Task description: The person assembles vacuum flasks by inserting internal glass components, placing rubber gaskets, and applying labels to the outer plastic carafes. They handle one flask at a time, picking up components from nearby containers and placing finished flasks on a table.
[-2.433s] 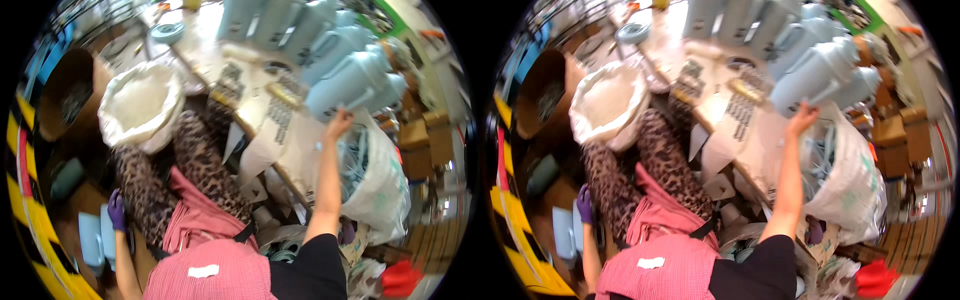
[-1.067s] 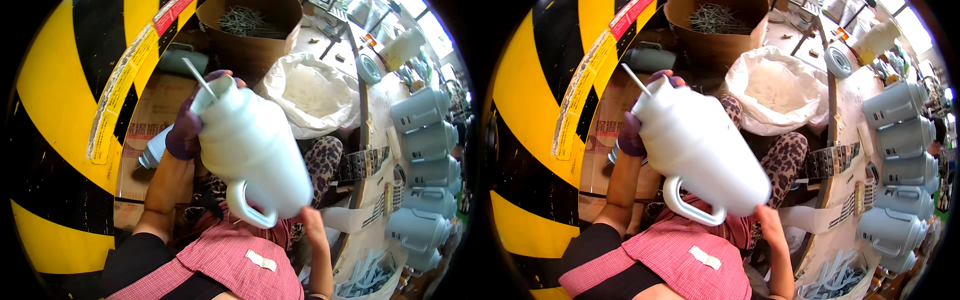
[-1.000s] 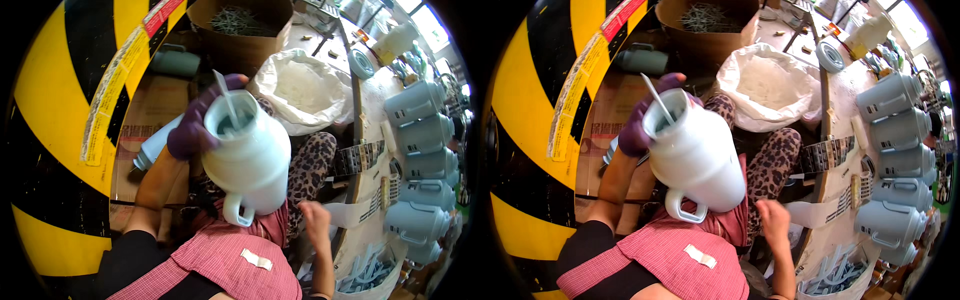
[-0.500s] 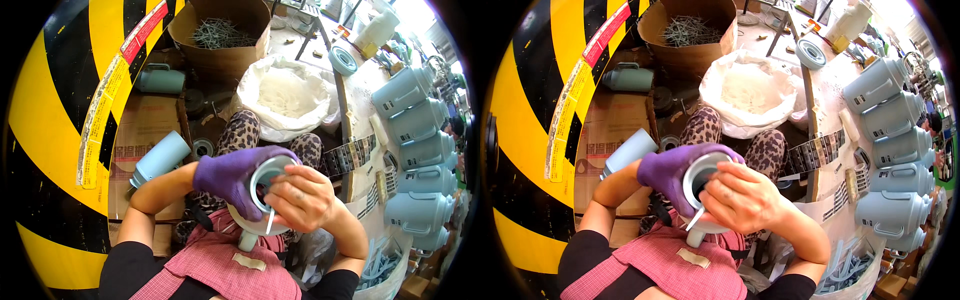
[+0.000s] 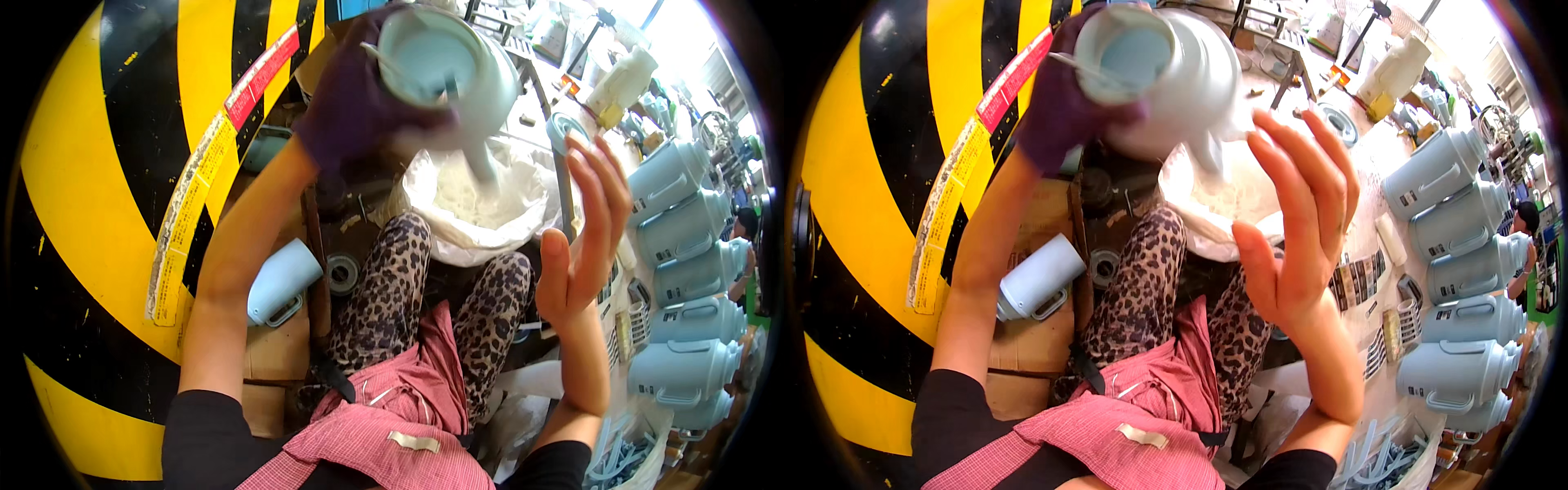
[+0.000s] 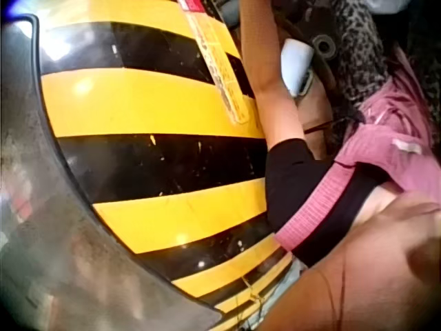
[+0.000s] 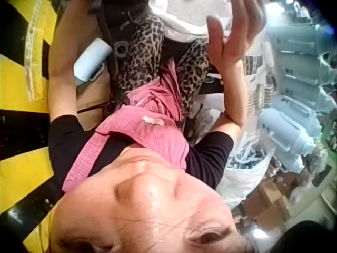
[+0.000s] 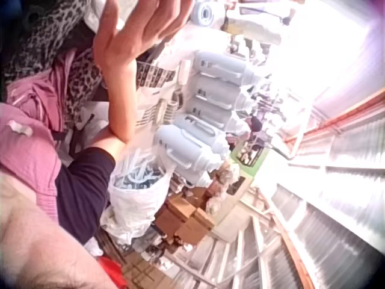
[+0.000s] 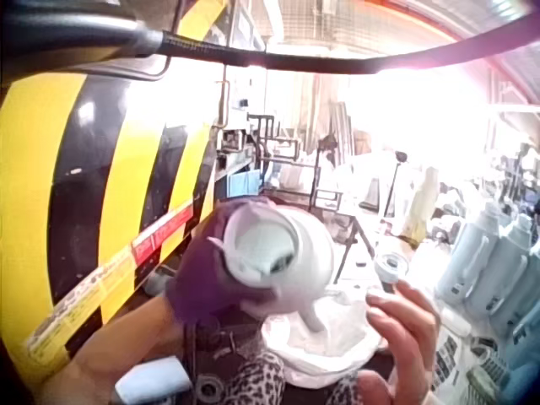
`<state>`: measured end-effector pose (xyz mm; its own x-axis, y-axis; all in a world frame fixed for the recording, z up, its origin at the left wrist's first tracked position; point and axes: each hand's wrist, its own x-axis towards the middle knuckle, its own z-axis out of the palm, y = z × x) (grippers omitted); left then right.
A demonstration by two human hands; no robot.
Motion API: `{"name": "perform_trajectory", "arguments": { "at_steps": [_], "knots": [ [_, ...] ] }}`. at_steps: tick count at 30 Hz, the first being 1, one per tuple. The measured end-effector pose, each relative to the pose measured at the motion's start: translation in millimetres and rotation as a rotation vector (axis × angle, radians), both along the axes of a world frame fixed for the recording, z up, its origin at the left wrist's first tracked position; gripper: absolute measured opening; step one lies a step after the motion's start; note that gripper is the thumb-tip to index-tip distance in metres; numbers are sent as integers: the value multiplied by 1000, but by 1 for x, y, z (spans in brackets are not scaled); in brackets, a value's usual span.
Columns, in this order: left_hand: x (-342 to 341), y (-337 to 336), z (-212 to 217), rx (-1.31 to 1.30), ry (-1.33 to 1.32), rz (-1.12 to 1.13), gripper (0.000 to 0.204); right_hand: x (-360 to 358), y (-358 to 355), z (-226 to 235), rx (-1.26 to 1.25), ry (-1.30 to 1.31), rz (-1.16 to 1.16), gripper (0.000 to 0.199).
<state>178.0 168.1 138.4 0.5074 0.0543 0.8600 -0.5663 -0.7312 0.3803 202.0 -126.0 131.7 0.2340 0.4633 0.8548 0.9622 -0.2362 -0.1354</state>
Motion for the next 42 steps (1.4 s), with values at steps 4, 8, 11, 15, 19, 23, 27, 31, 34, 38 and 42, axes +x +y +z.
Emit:
{"name": "perform_trajectory", "arguments": {
  "at_steps": [4,8,11,15,19,23,27,31,34,38,42],
  "knots": [
    [77,58,-2,159,-273,91,70,-6,-6,-29,-108,28,-20,23],
    [85,86,-20,64,-111,91,82,18,-15,-68,-218,130,-71,18],
    [62,94,-41,-64,-194,99,90,62,-13,-116,-231,321,-62,14],
    [-1,70,-84,-315,-481,219,95,148,30,-220,-331,655,-39,17],
    [-98,25,-124,-685,-349,107,96,237,104,-325,-375,799,-152,27],
    [-153,6,-152,-869,-189,6,97,287,164,-380,-463,928,-240,35],
    [-175,-4,-155,-941,-133,-78,99,281,181,-391,-924,819,-500,61],
    [-169,-25,-137,-971,-117,-202,100,267,149,-380,-815,680,-482,44],
    [-143,-43,-127,-954,-193,-523,102,271,108,-368,-626,810,-335,33],
    [-105,-71,-132,-709,-126,-626,96,269,61,-358,-388,846,-75,29],
    [-105,-116,-126,-189,453,-532,89,245,36,-330,-318,879,-312,24]
  ]
}}
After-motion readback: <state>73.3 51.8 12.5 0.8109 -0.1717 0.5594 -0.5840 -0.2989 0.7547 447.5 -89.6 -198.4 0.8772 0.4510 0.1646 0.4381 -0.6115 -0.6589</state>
